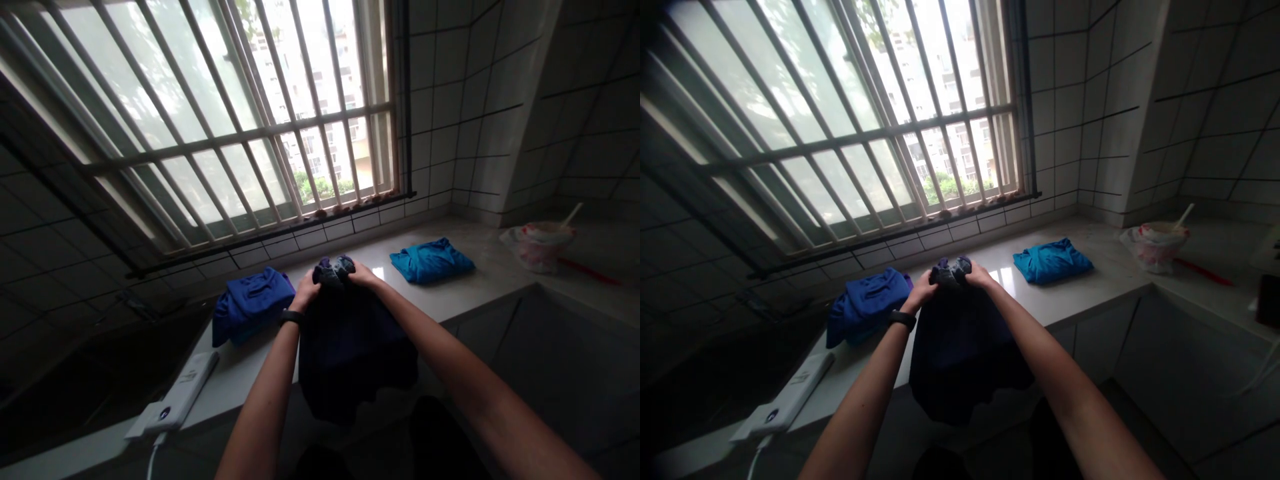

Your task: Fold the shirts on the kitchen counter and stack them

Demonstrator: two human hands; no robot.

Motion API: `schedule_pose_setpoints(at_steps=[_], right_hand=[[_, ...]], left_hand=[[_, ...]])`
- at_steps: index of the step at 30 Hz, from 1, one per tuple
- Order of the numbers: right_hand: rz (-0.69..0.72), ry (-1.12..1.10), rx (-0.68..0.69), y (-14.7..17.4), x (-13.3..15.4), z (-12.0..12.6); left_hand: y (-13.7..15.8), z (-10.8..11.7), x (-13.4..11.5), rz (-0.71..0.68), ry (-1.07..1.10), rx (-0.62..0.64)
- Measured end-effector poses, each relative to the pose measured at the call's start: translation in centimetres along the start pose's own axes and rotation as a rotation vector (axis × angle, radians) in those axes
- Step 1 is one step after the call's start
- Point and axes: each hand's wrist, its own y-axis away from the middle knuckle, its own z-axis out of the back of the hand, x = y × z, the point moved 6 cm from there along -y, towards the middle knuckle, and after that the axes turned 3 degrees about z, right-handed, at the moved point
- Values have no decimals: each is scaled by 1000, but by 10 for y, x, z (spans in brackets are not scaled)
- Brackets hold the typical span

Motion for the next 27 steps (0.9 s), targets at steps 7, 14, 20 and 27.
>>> schedule_pose_setpoints(at_steps=[7,14,20,27], right_hand=[[527,94,-98,55,28,29],[387,406,99,183,-90,9],[339,524,119,185,-92,0],[278,542,159,111,-80,17]], left_hand=[[51,50,-21,-272,129,-94],[185,-19,68,-91,61,218],[179,-33,84,-30,-5,263],[121,-37,54,-154,-193,309]])
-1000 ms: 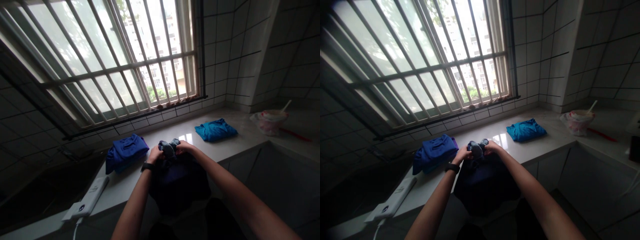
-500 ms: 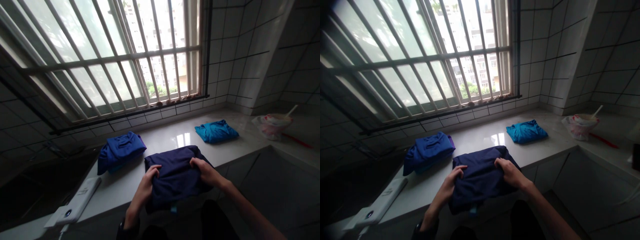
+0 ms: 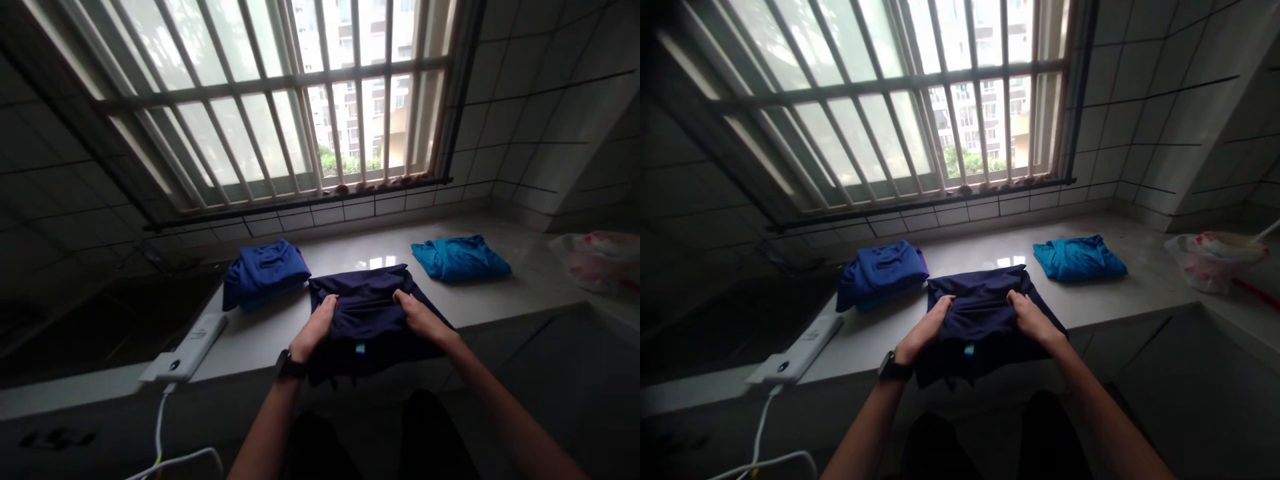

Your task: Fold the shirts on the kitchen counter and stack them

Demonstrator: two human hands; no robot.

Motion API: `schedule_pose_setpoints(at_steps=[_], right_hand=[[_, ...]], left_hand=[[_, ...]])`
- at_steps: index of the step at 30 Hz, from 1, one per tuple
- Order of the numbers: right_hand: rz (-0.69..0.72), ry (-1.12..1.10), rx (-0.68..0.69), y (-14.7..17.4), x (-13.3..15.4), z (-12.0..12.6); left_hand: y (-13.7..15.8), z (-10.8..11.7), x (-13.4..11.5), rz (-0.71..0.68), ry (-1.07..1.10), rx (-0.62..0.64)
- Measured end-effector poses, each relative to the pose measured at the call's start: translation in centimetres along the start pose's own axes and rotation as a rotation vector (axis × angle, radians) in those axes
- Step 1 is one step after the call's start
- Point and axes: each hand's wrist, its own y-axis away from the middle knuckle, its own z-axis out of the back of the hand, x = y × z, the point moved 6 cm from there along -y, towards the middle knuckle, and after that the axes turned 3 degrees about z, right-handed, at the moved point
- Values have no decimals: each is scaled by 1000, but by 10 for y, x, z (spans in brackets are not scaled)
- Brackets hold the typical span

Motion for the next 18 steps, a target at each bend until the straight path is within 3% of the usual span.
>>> schedule_pose_setpoints(at_steps=[3,6,13,16,18], right_hand=[[-24,25,23,-32,-8,3],[62,-9,-4,-40,-9,8],[75,188,-47,5,-19,15],[38,244,-104,19,-3,19],[-67,246,-133,24,10,15]], left_hand=[[-25,-2,-6,30,-153,-19],[-30,-7,-13,27,-344,-64],[-3,-11,-23,-97,-487,-137],[-1,-12,-23,-91,-532,-129],[-2,-12,-23,-84,-551,-131]])
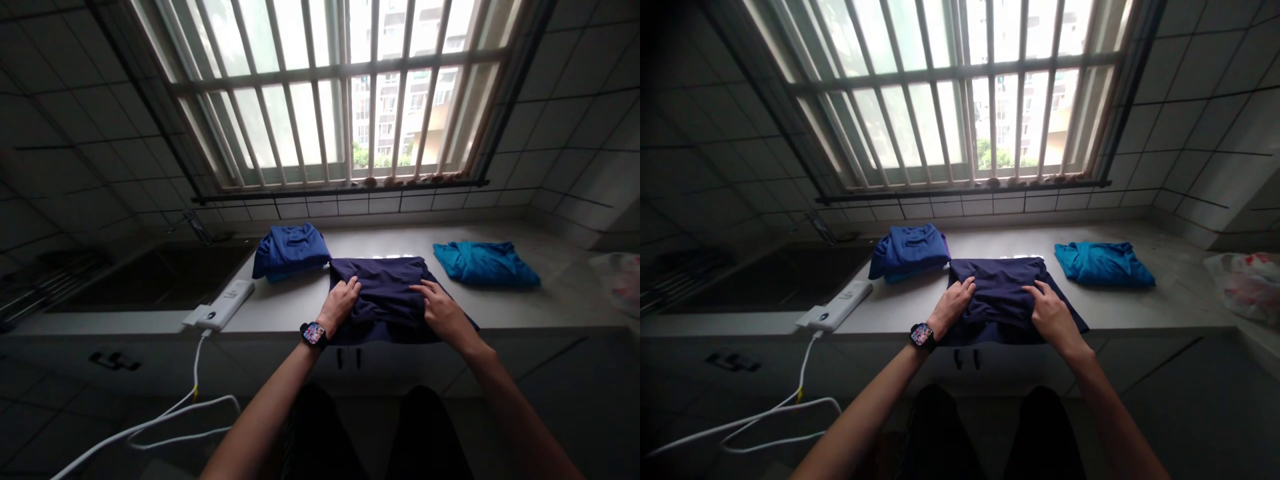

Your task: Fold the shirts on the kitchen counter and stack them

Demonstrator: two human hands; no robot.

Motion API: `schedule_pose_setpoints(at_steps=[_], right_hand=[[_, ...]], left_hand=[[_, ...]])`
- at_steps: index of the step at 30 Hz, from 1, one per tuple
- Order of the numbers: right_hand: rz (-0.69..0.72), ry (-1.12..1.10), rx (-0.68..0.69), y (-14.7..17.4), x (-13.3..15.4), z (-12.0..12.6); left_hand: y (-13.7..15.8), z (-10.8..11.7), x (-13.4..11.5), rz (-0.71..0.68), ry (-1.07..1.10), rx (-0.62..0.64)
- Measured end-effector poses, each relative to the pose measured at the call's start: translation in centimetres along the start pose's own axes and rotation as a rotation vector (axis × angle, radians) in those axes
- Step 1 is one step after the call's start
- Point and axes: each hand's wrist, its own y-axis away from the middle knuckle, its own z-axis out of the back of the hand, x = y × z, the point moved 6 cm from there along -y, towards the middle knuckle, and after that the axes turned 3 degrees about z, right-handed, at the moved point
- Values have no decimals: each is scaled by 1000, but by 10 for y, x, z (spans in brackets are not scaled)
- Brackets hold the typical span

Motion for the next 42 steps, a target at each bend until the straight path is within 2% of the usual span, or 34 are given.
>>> schedule_pose_setpoints(at_steps=[3,5,10,13,15,18,20,24,28,31,33,35,38,42], right_hand=[[-204,76,113,11,20,-17],[-259,181,165,16,33,-31],[-297,278,111,21,41,-45],[-291,253,110,21,38,-45],[-291,220,128,20,36,-44],[-293,157,158,18,30,-47],[-275,118,155,15,27,-48],[-191,17,127,5,22,-36],[-114,-100,79,7,20,-5],[-176,-85,22,26,16,6],[-301,6,23,44,11,-2],[-371,115,35,58,11,-15],[-344,217,22,66,18,-30],[-314,262,30,65,20,-30]], left_hand=[[0,0,0,19,15,-7],[0,-2,2,33,40,-6],[1,-8,12,73,132,-35],[8,-15,26,204,160,-70],[16,-21,34,257,172,-46],[27,-28,37,210,208,0],[32,-28,36,160,236,-23],[34,-17,38,176,309,-100],[36,5,36,235,335,-150],[46,18,30,180,323,-241],[53,12,28,130,325,-235],[59,-4,28,101,332,-184],[66,-26,32,125,322,-165],[72,-35,36,161,297,-204]])
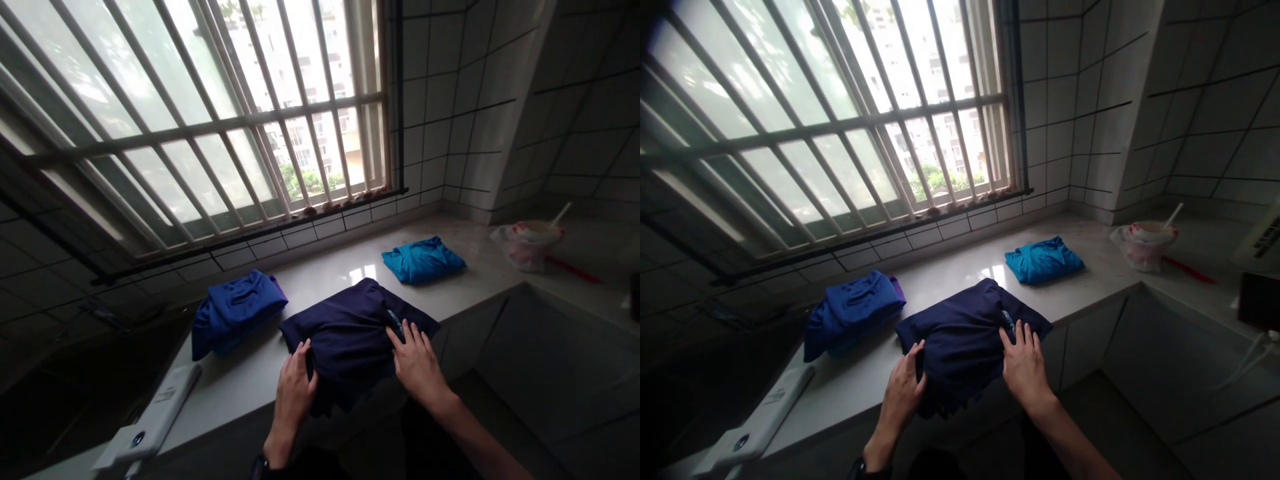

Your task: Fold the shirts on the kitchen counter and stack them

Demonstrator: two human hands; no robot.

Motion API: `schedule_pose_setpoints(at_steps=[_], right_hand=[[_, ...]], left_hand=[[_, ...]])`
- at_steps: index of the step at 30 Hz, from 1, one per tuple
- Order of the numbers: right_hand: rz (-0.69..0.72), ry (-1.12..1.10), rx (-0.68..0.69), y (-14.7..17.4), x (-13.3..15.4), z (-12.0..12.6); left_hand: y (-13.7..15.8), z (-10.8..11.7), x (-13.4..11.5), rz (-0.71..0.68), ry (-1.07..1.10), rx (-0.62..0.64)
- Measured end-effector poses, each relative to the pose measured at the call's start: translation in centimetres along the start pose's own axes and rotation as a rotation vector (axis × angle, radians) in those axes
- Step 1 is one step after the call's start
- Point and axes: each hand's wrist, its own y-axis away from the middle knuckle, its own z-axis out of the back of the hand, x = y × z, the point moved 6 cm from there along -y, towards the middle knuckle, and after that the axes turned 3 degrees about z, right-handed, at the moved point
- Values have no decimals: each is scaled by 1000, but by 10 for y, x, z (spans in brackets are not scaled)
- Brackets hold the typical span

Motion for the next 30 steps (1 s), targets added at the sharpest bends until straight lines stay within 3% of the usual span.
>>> schedule_pose_setpoints(at_steps=[7,13,22,26,30], right_hand=[[70,-66,3,1,-12,1],[43,-51,-11,2,-12,-6],[60,-87,1,-5,-12,-7],[152,-199,98,-34,-19,-7],[203,-265,168,-87,-10,10]], left_hand=[[-2,0,-4,-31,-78,81],[-6,2,-8,-35,-111,139],[-3,4,-19,17,-163,65],[-16,-3,-17,22,-196,50],[-53,-3,-17,64,-229,149]])
